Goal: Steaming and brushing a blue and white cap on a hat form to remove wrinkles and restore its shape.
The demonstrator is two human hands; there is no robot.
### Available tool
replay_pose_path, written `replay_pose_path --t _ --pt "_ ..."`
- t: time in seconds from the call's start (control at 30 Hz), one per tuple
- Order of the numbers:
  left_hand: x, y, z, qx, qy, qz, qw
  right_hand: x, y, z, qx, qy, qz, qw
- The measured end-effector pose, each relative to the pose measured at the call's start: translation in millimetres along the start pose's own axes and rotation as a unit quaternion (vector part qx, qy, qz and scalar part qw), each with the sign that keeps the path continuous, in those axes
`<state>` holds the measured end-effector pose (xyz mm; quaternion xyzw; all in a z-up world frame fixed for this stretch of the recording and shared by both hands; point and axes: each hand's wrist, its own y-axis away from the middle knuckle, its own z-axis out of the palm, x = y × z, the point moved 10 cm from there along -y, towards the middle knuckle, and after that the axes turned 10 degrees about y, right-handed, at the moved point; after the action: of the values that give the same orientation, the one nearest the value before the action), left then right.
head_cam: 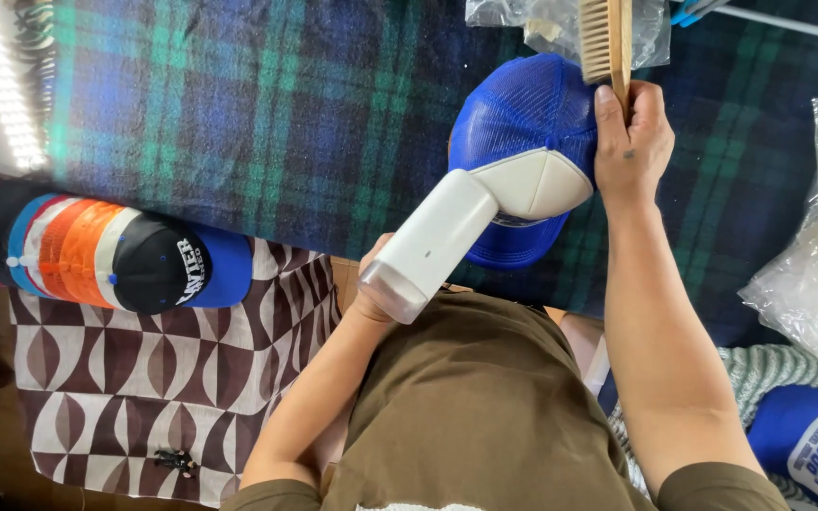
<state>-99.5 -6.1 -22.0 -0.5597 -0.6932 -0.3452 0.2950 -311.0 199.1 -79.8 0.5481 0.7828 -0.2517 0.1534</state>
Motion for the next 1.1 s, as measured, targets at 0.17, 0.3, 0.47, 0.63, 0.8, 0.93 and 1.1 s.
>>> replay_pose_path --t 0.17,0.3,0.47,0.63,0.8,0.93,1.1 --pt "-6.4 -7.4 7.0 -0.008 0.016 -0.012 1.000 2.3 -0.4 1.0 -0.012 -0.003 0.013 1.000" --pt "-15.3 -3.1 8.1 -0.005 0.020 -0.019 1.000 -2.3 -0.5 1.1 -0.011 -0.010 0.008 1.000" --pt "-26.2 7.2 12.8 -0.001 0.027 -0.029 0.999 3.7 0.3 1.5 -0.020 -0.005 0.032 0.999" --pt "-38.5 11.3 16.6 0.000 0.030 -0.043 0.999 4.2 0.6 3.6 -0.030 -0.013 0.043 0.999" --pt "-44.6 20.0 24.1 0.001 0.037 -0.043 0.998 7.6 2.4 -1.3 0.025 -0.040 0.011 0.999" --pt "-27.3 26.4 22.4 0.023 0.015 -0.016 1.000 9.1 2.1 0.5 0.020 -0.025 0.023 0.999" --pt "19.6 7.6 8.0 0.040 -0.116 0.038 0.992 8.1 0.7 1.1 0.015 -0.009 0.010 1.000"
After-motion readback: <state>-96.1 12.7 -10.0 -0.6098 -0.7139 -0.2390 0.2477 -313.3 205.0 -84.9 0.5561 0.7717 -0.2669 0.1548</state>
